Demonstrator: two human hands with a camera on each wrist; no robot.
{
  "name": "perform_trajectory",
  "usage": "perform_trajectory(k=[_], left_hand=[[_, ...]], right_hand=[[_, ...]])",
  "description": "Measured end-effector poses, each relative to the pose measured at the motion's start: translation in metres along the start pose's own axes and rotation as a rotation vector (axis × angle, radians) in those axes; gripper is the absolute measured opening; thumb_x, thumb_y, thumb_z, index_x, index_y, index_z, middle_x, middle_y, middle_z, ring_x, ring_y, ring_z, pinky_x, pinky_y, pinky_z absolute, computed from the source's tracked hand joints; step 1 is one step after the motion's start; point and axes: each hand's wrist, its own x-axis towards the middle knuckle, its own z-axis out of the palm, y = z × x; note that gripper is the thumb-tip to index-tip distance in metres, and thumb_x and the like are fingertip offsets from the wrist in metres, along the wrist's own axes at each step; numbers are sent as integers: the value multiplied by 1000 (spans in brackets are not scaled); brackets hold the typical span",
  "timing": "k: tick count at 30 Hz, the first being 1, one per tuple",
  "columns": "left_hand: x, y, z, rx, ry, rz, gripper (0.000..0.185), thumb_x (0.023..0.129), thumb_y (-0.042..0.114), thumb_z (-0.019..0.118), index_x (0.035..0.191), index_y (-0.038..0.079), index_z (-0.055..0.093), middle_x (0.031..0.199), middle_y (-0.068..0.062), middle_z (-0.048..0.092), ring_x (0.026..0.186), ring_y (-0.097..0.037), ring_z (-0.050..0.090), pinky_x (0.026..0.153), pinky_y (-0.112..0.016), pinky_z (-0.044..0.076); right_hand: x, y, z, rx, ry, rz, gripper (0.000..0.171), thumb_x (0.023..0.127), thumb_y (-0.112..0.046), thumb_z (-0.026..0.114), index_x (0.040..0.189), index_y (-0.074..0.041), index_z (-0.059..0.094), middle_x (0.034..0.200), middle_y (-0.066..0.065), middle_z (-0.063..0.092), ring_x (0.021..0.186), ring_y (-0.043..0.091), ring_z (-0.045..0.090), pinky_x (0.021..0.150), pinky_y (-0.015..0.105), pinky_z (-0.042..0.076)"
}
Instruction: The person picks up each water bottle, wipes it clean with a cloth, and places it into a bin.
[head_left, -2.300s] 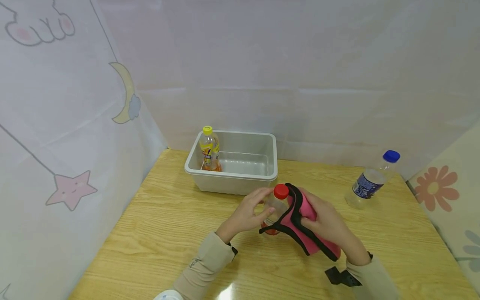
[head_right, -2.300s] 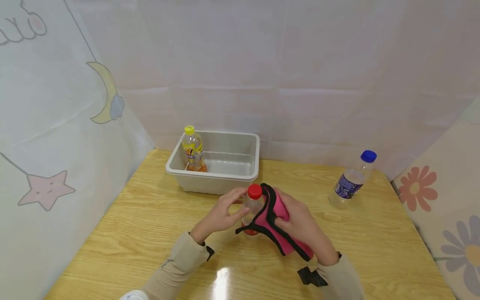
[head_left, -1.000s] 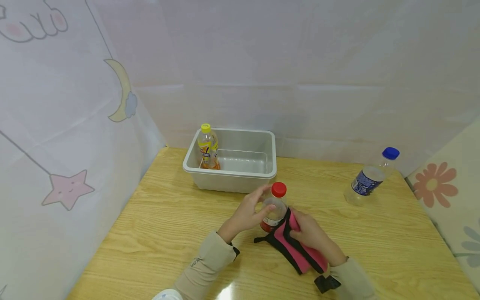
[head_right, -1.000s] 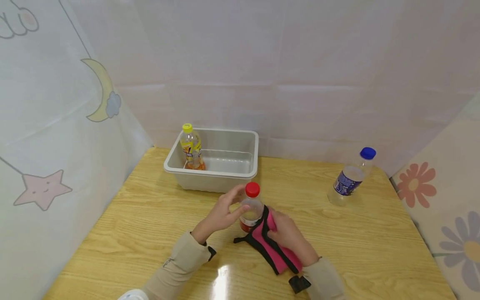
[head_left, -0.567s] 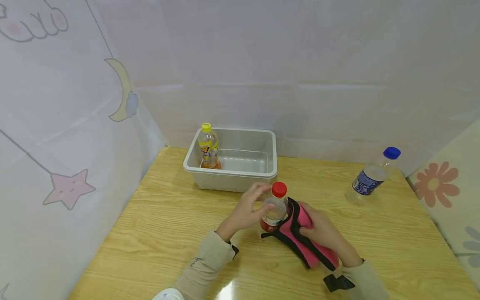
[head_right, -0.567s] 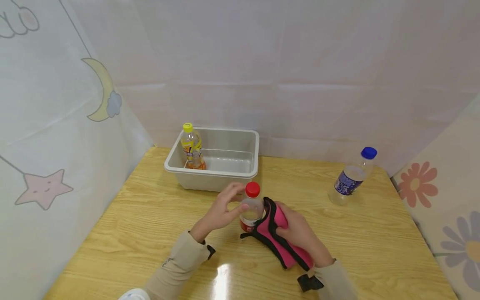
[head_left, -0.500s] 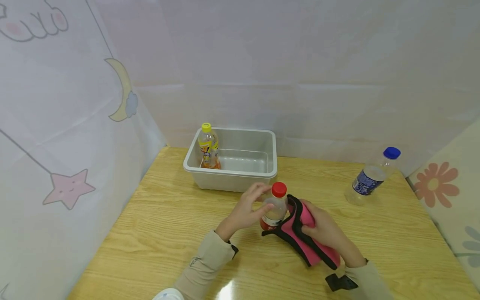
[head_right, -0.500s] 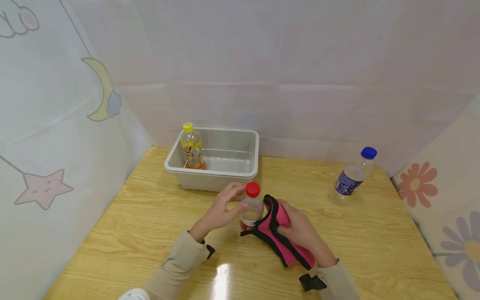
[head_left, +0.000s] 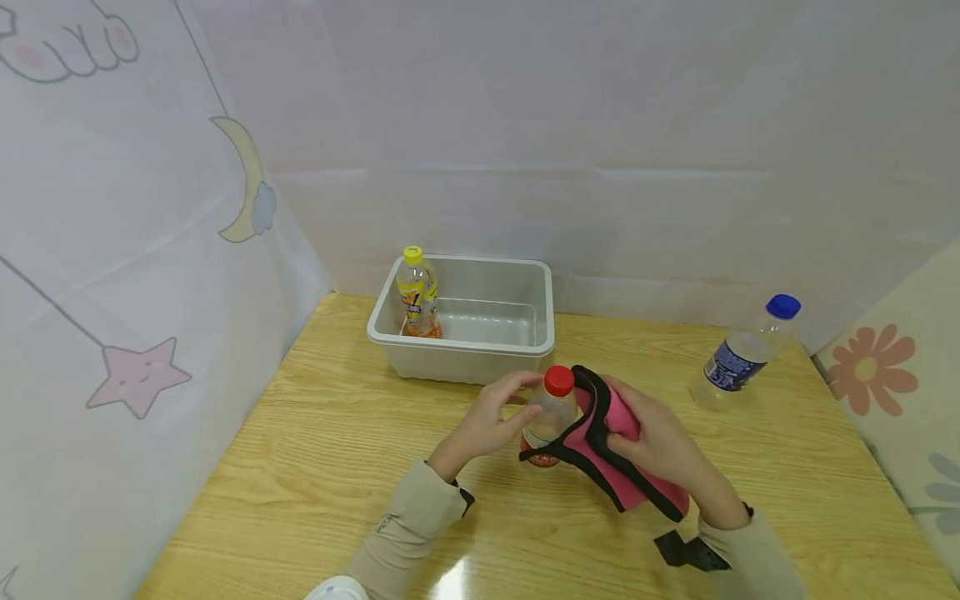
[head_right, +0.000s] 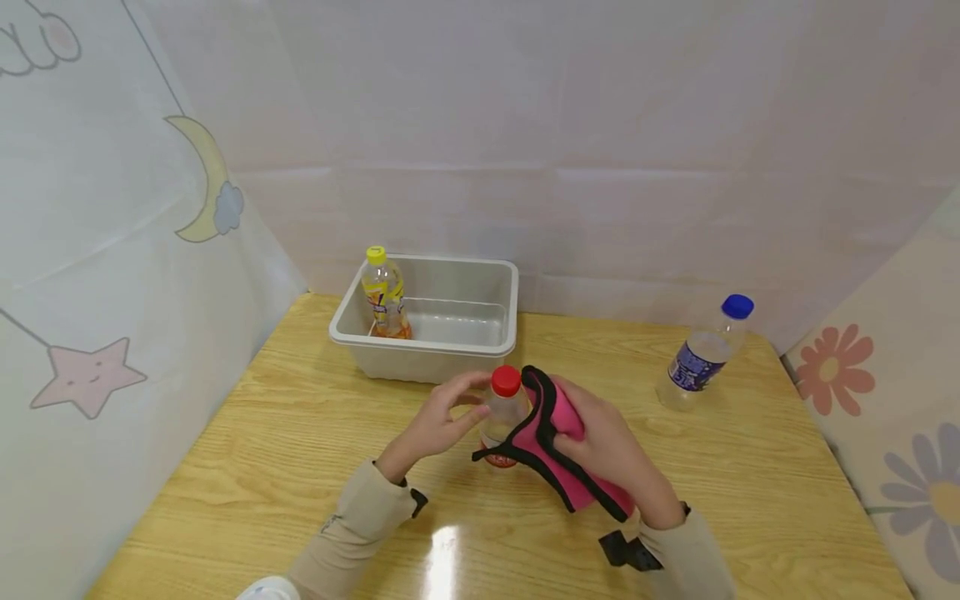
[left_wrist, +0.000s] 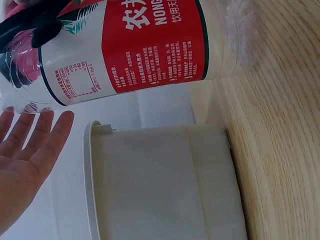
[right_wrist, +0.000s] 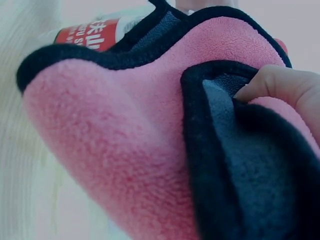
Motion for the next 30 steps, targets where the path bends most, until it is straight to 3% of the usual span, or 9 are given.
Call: perform_trajectory(k=[3,7,10,14,19,24,30], left_hand=[[-1,0,0,11,-3,-15,34,87,-5,56,119,-13,48,117,-26,52,108,-36,51,81,-44,50],[-5,-20,7,71,-1,-44,44,87,10,62,126,-3,48,122,-15,50,106,-25,52,81,-35,50],[-7,-36,13,124,12,-25,50,84,17,67,129,3,48,121,-10,50,103,-18,53,78,-26,50],[-6,-37,14,148,27,8,50,82,13,68,127,1,49,117,-13,52,102,-21,54,75,-22,50],[-5,-36,14,140,27,18,49,82,11,68,126,-1,50,117,-14,52,102,-22,55,76,-20,50],[-5,-35,14,129,25,22,48,84,13,67,126,-1,49,116,-15,52,102,-23,54,75,-22,51],[-6,-36,15,112,33,14,47,84,14,66,126,-1,49,117,-15,52,104,-23,54,75,-29,53]], right_hand=[[3,-6,-1,-4,-5,6,69,65,4,68,130,3,43,106,15,60,73,13,52,56,24,46],[5,-10,2,-18,-7,14,70,64,4,69,129,3,44,105,15,61,74,15,53,58,27,47],[6,-13,5,-26,-4,1,70,64,5,70,129,4,44,106,15,60,77,16,54,60,29,48],[6,-17,6,-24,-11,-8,69,65,7,72,129,4,45,105,15,61,79,17,56,61,30,49],[4,-17,12,-29,-13,7,70,66,1,77,128,6,45,108,19,60,90,28,60,69,41,51],[1,-12,22,-24,11,37,71,65,-1,79,126,8,46,109,22,60,94,33,59,75,46,50],[-6,-7,34,-15,56,55,64,65,-1,80,121,7,50,104,20,62,91,32,60,72,46,50]])
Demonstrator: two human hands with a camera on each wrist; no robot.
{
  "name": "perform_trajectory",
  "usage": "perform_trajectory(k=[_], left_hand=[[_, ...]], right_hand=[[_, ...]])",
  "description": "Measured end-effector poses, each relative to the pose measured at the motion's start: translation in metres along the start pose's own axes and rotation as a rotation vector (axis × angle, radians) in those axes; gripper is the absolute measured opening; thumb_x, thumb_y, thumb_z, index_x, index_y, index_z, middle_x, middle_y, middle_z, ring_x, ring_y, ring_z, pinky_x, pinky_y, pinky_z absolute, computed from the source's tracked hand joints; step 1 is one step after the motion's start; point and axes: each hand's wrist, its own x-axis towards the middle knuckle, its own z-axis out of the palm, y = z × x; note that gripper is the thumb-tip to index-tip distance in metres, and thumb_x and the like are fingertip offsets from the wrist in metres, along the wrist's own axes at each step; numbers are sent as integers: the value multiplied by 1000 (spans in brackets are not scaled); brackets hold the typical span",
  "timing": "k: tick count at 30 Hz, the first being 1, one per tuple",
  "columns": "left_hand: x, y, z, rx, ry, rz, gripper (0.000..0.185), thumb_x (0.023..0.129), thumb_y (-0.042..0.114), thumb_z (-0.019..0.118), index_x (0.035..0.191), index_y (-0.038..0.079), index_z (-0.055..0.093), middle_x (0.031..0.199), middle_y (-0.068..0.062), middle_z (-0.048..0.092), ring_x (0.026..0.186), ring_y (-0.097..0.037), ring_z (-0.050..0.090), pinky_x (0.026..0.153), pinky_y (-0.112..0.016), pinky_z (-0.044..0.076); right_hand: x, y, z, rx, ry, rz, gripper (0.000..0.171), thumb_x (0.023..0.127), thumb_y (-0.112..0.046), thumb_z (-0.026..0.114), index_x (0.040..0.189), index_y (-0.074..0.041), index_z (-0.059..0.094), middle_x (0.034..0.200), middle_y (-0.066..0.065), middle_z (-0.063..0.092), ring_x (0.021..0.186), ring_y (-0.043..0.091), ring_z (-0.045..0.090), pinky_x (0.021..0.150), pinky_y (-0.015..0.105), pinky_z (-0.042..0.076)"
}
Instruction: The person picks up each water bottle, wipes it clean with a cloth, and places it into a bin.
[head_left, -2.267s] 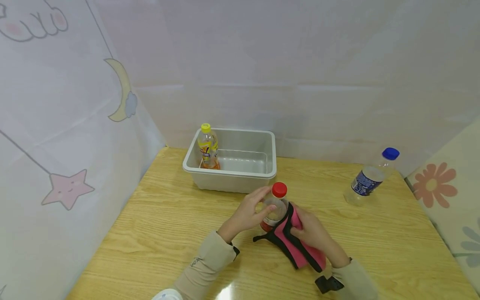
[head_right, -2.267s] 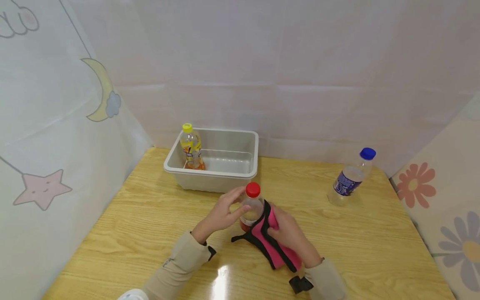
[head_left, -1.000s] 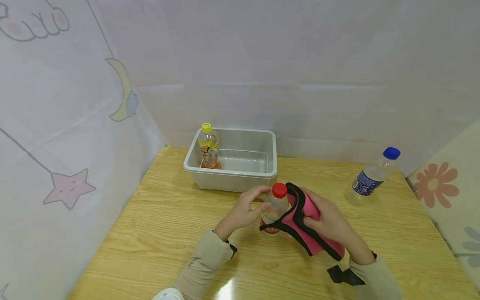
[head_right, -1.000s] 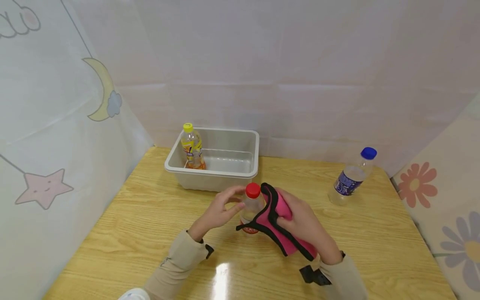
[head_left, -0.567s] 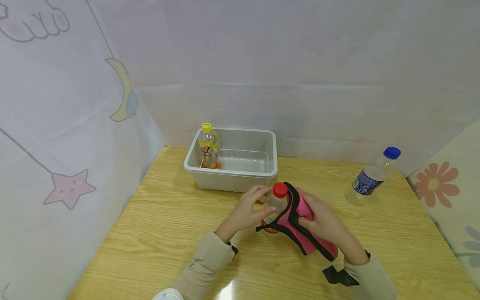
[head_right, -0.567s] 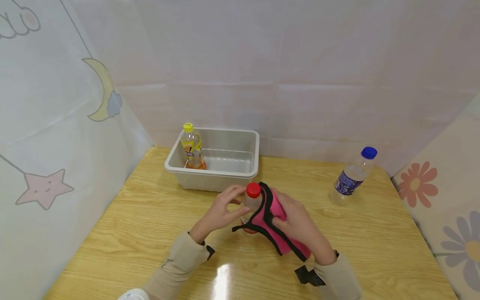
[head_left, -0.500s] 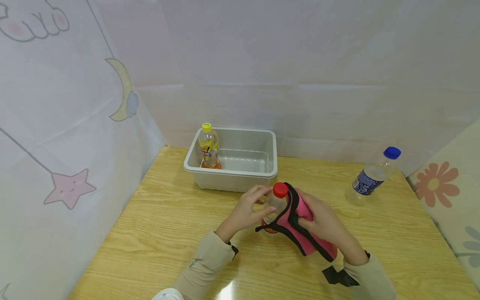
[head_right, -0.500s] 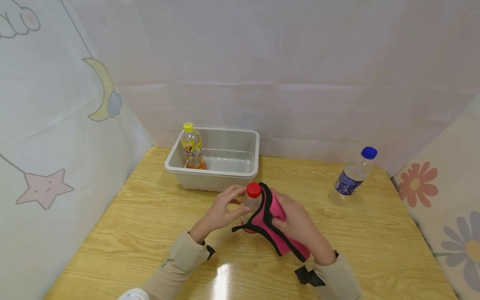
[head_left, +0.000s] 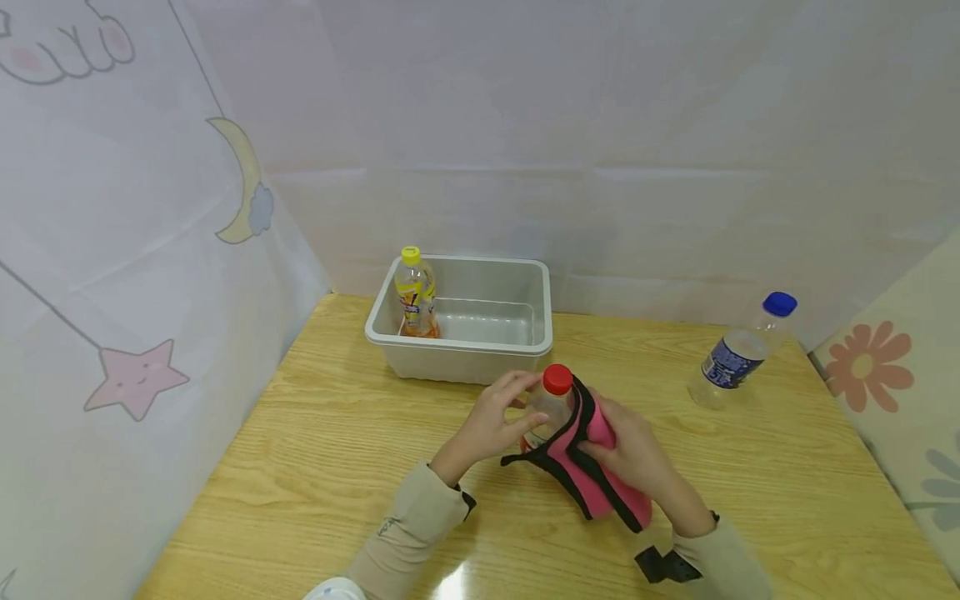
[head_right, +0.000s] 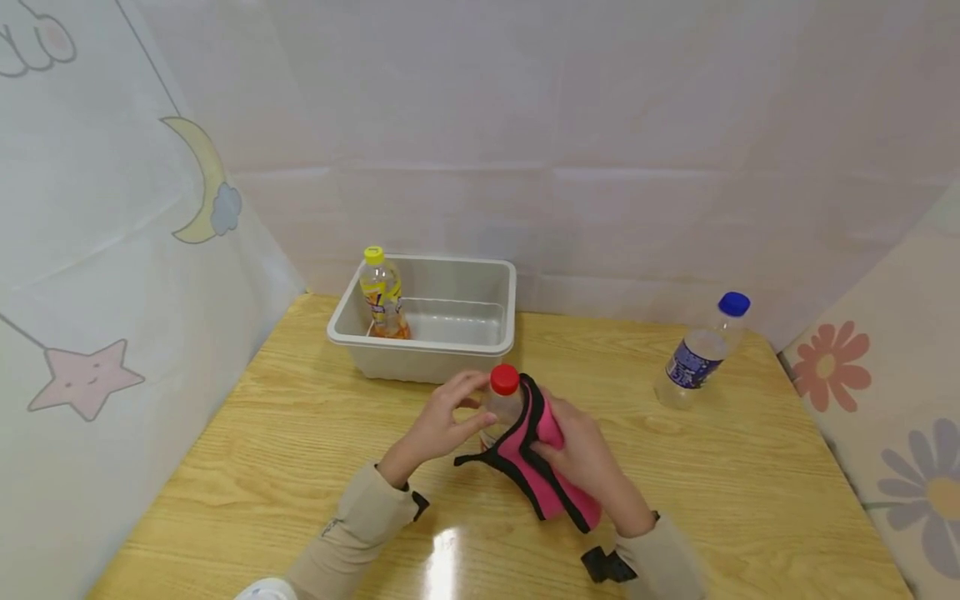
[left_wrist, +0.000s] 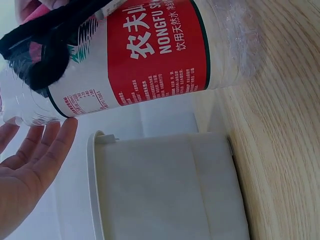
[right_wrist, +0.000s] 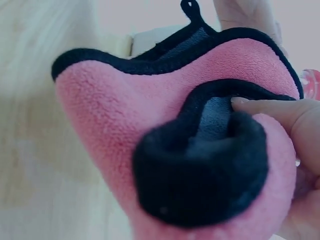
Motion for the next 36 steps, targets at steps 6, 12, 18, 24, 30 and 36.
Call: perform_trajectory(k=[6,12,18,24,30,36], left_hand=[[-2,1,0,-13,1,-24,48,83,9,66,127,0,48,116,-16,52,105,-24,53,77,-28,52],[-5,3,0,-81,-7,-78,48,85,7,64,128,-2,44,120,-20,50,110,-30,50,82,-35,51],[-8,3,2,-127,-2,-144,50,86,7,63,130,-2,42,128,-17,46,117,-28,45,88,-36,48],[-8,4,5,-71,13,-150,57,81,14,70,130,1,43,127,-12,47,117,-23,45,89,-32,47],[-7,5,4,-54,48,-121,56,78,11,72,127,-1,47,117,-13,46,109,-24,48,84,-28,49],[-7,4,2,-39,21,-112,58,80,13,71,130,0,44,118,-13,49,108,-24,50,81,-27,50]], right_hand=[[-8,10,17,51,-6,34,63,66,-1,79,122,6,50,104,17,63,90,29,61,72,43,51],[-14,21,34,97,-48,69,64,68,-2,78,124,8,48,105,18,62,92,29,61,74,42,51],[-17,24,43,108,-71,124,62,67,-1,78,122,7,51,104,17,63,91,28,61,74,42,51],[-18,23,38,113,-62,136,61,68,0,76,122,7,51,106,19,62,93,29,60,74,42,50],[-17,24,19,114,-23,95,63,68,2,75,125,5,49,109,18,61,94,29,59,74,41,50],[-9,19,0,82,30,31,66,64,3,77,124,4,49,109,17,62,94,27,59,74,39,51]])
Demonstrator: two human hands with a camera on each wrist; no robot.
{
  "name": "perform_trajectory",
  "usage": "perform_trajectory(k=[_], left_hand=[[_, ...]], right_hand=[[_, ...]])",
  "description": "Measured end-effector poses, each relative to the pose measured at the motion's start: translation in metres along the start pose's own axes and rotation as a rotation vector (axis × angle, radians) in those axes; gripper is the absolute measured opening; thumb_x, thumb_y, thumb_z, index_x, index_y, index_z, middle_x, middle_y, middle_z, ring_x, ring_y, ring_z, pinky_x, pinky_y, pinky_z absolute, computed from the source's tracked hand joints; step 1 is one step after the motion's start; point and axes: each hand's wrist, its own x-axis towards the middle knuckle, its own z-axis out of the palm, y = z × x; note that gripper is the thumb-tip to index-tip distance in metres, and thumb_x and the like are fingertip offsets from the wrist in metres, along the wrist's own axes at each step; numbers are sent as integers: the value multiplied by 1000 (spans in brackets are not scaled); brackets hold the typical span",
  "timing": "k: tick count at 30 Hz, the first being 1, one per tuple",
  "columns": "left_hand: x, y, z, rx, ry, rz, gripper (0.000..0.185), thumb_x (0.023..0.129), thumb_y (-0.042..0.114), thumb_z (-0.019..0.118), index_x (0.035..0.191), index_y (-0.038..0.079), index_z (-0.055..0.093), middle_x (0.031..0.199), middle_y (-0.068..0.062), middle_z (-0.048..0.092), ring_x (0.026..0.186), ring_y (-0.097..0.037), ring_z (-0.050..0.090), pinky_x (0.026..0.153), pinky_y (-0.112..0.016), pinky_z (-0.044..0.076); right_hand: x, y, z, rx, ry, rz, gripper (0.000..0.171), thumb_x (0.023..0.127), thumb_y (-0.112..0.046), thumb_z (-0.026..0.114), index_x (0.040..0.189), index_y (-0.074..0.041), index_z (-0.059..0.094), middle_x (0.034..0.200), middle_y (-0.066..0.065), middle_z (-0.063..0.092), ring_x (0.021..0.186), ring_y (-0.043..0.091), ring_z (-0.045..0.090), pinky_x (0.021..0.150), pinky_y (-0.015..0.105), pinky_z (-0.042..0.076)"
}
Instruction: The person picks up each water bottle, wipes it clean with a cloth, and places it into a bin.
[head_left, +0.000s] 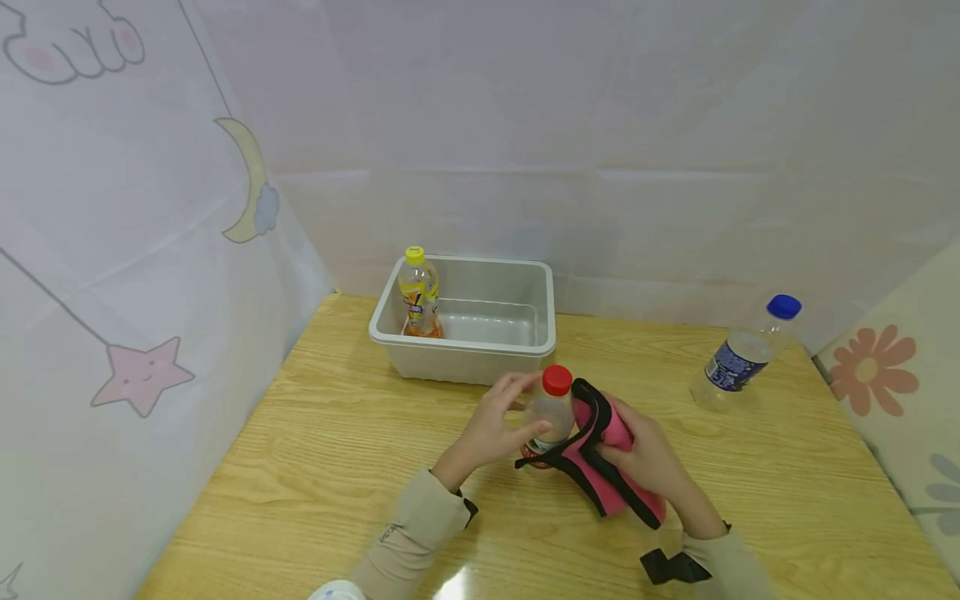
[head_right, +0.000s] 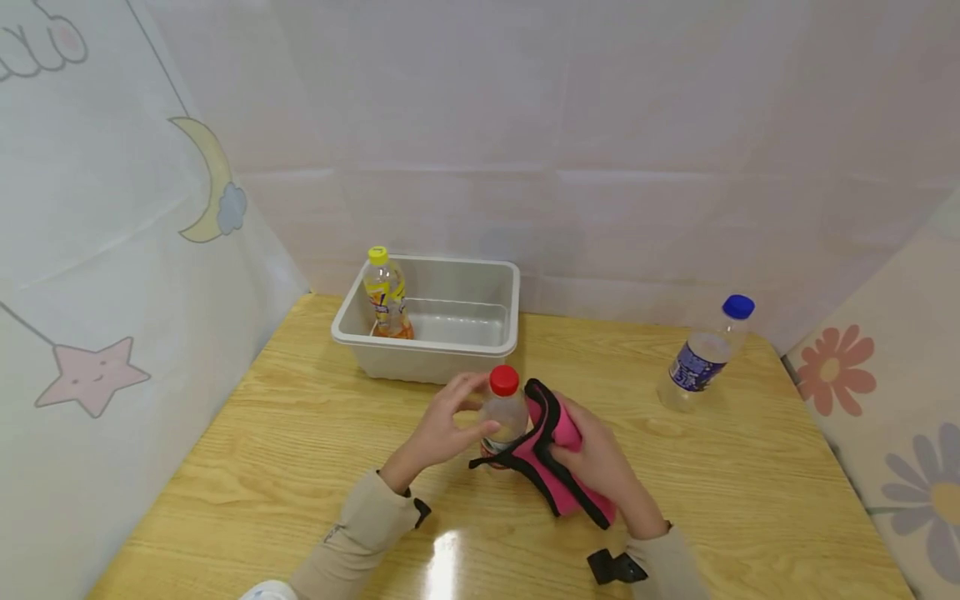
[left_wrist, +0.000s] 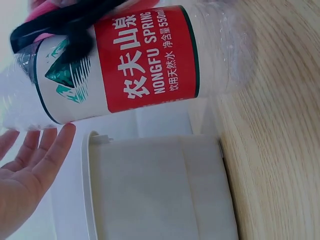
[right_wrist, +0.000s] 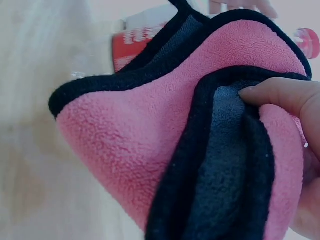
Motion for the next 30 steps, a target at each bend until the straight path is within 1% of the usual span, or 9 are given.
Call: perform_trajectory(k=[5,10,13,18,20,24,27,30], left_hand=[[0,0,-2,-13,-16,-17,52,81,13,70,125,-2,45,119,-14,53,109,-25,51,82,-26,50],[0,-1,-3,-33,-32,22,47,82,9,67,123,-4,47,120,-17,54,111,-27,51,82,-33,50],[0,-2,-4,-25,-32,35,47,83,9,67,124,-3,48,121,-16,52,111,-26,50,82,-37,51],[-1,-3,-4,13,-29,35,47,83,10,66,126,-1,50,118,-14,52,104,-24,53,79,-30,51],[-1,-3,-4,12,-28,42,47,84,9,66,127,-1,49,117,-15,52,103,-24,54,78,-28,51],[-1,-3,-3,-37,-32,47,47,85,6,63,128,-3,46,118,-17,53,106,-26,53,79,-26,51],[-2,-2,-2,-98,-36,39,45,86,4,62,128,-5,46,122,-20,52,109,-29,52,80,-27,51],[-2,-2,-2,-127,-36,33,45,86,3,61,128,-6,46,125,-21,51,112,-31,51,81,-29,50]], right_hand=[[7,-6,-9,4,15,-37,68,64,3,78,125,2,49,111,16,61,93,26,59,75,34,51],[11,-9,-12,40,18,-52,70,65,5,77,128,0,48,113,15,60,95,22,58,75,30,50],[13,-11,-12,36,21,-57,72,64,6,77,129,0,47,114,15,60,95,20,57,75,29,50],[14,-14,-11,10,39,-100,74,62,8,77,129,0,47,112,16,60,89,21,58,70,33,50],[15,-16,-10,3,38,-116,74,62,8,76,129,0,47,111,17,61,88,22,58,69,36,50],[15,-18,-8,-13,23,-126,73,62,9,75,129,1,46,109,17,61,86,20,58,67,36,50],[15,-18,-6,-24,18,-117,74,61,9,74,129,3,45,105,16,63,79,16,56,63,33,48],[14,-17,-4,-23,17,-112,74,61,8,73,129,4,45,100,15,63,74,12,52,60,29,46]])
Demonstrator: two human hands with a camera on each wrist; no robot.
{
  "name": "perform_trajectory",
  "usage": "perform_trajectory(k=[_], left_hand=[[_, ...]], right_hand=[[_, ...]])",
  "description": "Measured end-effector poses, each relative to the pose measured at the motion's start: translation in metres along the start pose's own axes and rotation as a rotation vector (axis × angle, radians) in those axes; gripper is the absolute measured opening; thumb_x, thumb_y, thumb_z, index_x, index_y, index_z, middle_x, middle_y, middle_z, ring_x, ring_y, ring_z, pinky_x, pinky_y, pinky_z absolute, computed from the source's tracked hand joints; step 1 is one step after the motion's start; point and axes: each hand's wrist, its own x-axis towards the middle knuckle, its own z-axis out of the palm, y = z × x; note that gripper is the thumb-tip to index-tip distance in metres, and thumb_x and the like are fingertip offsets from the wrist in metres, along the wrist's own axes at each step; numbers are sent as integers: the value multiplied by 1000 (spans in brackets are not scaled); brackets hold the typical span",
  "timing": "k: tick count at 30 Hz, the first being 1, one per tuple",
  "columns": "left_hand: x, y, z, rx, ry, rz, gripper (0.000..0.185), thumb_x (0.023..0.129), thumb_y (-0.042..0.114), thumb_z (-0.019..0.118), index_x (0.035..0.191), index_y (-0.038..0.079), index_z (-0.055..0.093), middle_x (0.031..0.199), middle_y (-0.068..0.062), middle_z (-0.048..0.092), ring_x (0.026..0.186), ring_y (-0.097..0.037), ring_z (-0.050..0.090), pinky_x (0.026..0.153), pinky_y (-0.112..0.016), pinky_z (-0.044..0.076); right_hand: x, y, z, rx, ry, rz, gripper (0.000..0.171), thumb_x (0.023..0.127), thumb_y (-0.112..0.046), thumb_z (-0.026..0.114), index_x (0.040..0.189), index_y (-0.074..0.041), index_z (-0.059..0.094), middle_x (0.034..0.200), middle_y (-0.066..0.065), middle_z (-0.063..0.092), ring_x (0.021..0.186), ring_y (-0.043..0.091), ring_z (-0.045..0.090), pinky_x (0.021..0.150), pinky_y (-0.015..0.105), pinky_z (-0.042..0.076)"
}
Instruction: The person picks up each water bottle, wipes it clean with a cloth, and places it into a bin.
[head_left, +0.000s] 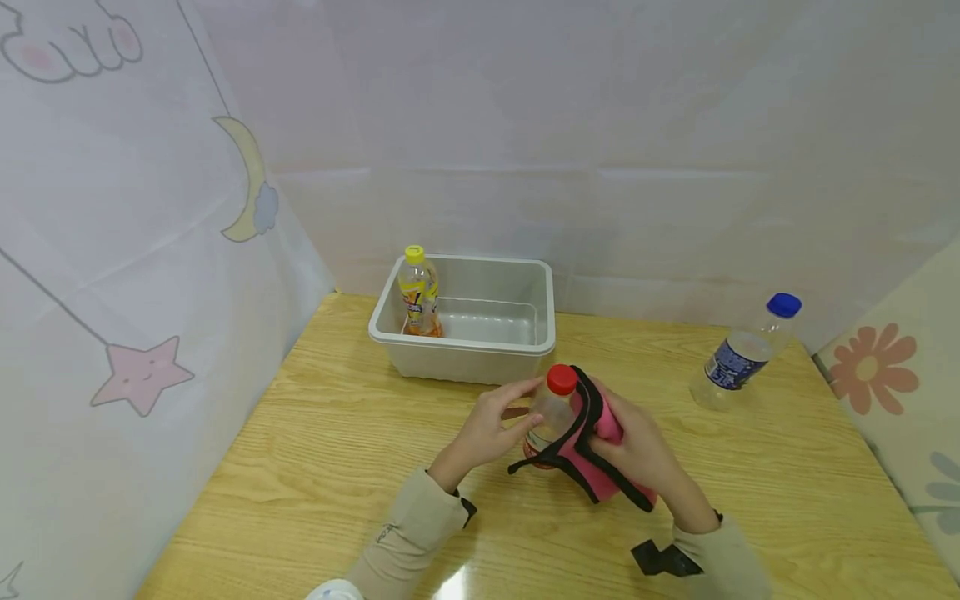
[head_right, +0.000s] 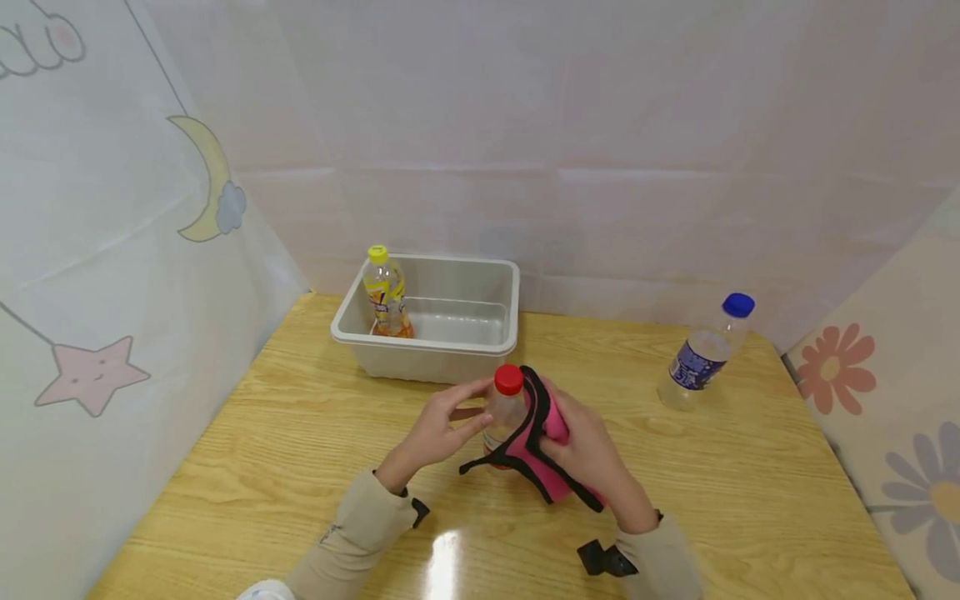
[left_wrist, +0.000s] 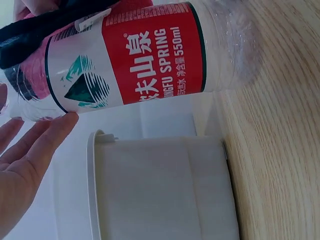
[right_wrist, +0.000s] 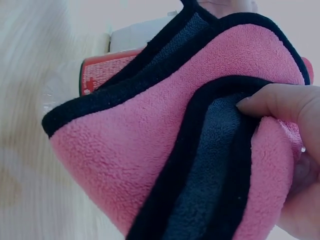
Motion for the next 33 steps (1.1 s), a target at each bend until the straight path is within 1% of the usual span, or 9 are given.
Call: perform_trajectory(k=[2,6,8,12,16,18,23,28,33], left_hand=[[0,1,1,3,-1,-13,48,85,4,63,129,-5,45,127,-20,50,113,-30,51,82,-29,50],[0,2,3,27,-7,-52,58,81,9,69,132,-2,44,130,-17,48,116,-27,49,83,-25,48],[0,3,3,43,-13,-59,63,78,10,72,133,-2,42,131,-17,47,117,-26,48,84,-23,47],[0,5,5,72,-14,-60,68,75,10,75,133,-4,41,133,-19,45,119,-28,46,86,-24,46],[0,6,6,95,-18,-83,70,76,12,75,134,-4,40,133,-19,45,119,-28,46,88,-26,46],[0,6,6,97,-18,-90,69,76,13,74,134,-4,40,133,-18,45,119,-28,46,89,-27,46],[-1,5,6,87,-24,-92,68,77,12,74,134,-4,39,134,-19,44,119,-28,45,89,-27,46],[-1,3,5,90,-45,-92,69,77,12,74,133,-5,39,133,-19,44,119,-28,45,90,-26,45],[-1,2,4,100,-58,-91,69,77,12,73,133,-6,38,133,-20,43,120,-28,45,91,-26,44]], right_hand=[[-1,1,2,3,2,3,73,62,6,73,129,4,45,97,14,64,72,11,51,58,28,45],[-4,4,7,26,8,19,72,63,4,73,129,5,45,93,12,63,68,9,49,55,25,44],[-5,5,10,38,14,30,72,62,4,73,128,5,45,91,11,63,68,9,48,56,25,44],[-9,8,17,65,12,38,72,61,6,71,128,6,45,94,12,64,72,9,51,60,26,46],[-13,13,24,91,-9,27,70,60,8,69,126,7,46,98,13,64,77,9,53,63,27,48],[-15,16,28,117,-28,29,68,60,10,68,125,8,47,96,12,64,75,8,52,61,26,47],[-18,21,32,162,-106,80,66,62,11,67,124,7,47,93,10,63,70,8,49,57,22,43],[-18,22,26,137,-182,159,66,63,8,68,126,4,48,100,12,62,73,10,50,60,23,44],[-21,23,10,30,-229,178,66,63,4,70,125,1,50,103,10,63,79,11,53,62,25,46]])
